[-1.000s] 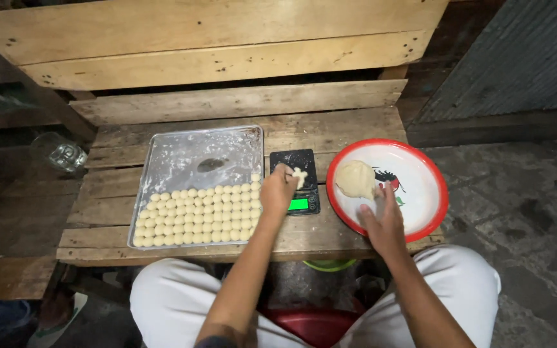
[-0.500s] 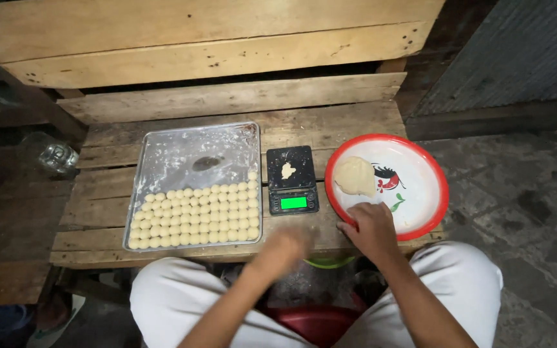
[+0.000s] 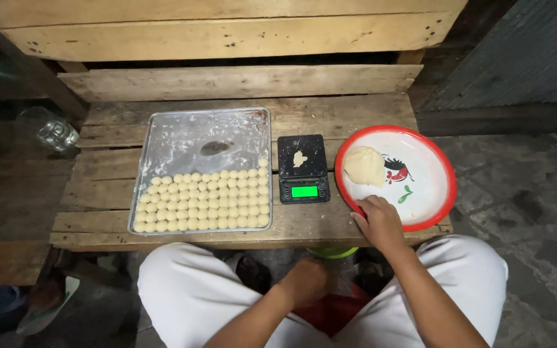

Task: Weighing small pieces of dough on a digital scale and rolling them into balls by hand.

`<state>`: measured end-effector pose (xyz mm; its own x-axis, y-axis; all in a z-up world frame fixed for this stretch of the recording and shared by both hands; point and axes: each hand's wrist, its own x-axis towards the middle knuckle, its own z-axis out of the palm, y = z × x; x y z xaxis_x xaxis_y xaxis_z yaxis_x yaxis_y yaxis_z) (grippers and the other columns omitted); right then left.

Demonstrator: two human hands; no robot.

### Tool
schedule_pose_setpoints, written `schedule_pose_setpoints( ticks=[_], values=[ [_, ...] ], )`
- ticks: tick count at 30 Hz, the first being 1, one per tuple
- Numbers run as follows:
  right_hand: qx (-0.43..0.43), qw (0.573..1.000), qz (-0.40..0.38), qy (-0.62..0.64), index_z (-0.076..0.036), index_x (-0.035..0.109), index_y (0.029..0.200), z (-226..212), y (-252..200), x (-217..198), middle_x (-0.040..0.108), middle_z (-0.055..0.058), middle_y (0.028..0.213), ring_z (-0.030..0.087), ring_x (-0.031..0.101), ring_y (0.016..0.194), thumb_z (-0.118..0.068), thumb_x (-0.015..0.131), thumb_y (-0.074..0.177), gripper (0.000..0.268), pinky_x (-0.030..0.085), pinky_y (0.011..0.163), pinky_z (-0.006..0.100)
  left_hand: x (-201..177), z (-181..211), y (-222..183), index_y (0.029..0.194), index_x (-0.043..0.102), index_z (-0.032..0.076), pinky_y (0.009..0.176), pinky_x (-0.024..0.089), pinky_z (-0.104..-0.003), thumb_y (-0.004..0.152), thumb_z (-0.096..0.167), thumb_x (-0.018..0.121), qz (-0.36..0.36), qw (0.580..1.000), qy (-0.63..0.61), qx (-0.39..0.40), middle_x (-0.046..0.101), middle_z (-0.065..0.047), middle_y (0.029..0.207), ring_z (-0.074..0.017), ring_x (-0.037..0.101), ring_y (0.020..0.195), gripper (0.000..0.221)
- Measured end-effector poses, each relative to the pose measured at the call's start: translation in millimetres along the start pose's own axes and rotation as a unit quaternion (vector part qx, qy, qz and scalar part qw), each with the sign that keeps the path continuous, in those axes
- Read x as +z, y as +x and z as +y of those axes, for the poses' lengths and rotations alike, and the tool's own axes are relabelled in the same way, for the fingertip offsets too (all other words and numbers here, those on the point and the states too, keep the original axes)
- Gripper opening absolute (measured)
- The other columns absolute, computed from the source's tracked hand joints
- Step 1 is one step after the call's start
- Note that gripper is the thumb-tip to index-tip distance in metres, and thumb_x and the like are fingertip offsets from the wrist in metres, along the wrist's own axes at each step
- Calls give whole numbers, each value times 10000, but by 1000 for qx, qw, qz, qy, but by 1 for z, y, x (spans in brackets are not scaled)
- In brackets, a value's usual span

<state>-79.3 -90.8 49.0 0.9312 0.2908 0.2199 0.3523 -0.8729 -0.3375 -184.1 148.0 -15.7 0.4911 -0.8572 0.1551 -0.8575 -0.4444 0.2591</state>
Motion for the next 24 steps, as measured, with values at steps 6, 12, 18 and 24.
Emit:
schedule_pose_setpoints(
  ticks=[6,12,18,24],
  values=[
    [79,993,42,76,-56,758,1200,8,1,-20,755,128,1080,298,687,978,-268,757,918,354,550,840,430,-19,12,3,951,645,93,365,461,-544,936,155,553,-14,988,-102,-118,704,-146,703,-425,668,528,112],
    [191,978,64,-56,-44,792,1074,29,20,-30,752,152,1022,337,678,951,-344,801,883,356,550,743,459,-11,15,0,900,706,135,448,526,-478,945,165,573,-55,994,-71,-69,745,-83,867,-319,725,686,144],
    [159,976,44,-139,-91,758,1025,46,39,-9,716,165,988,371,667,904,-368,747,915,299,552,740,483,3,16,7,725,704,88,464,511,-444,840,194,630,-1,999,-41,-30,717,-123,752,-330,693,618,173],
    [230,972,44,-19,-40,739,1018,43,40,-15,697,156,1072,389,681,935,-291,691,951,265,537,723,509,-73,-3,75,1342,622,53,902,539,-558,1053,119,606,222,964,-131,59,687,-220,1293,-461,661,1089,297]
  ],
)
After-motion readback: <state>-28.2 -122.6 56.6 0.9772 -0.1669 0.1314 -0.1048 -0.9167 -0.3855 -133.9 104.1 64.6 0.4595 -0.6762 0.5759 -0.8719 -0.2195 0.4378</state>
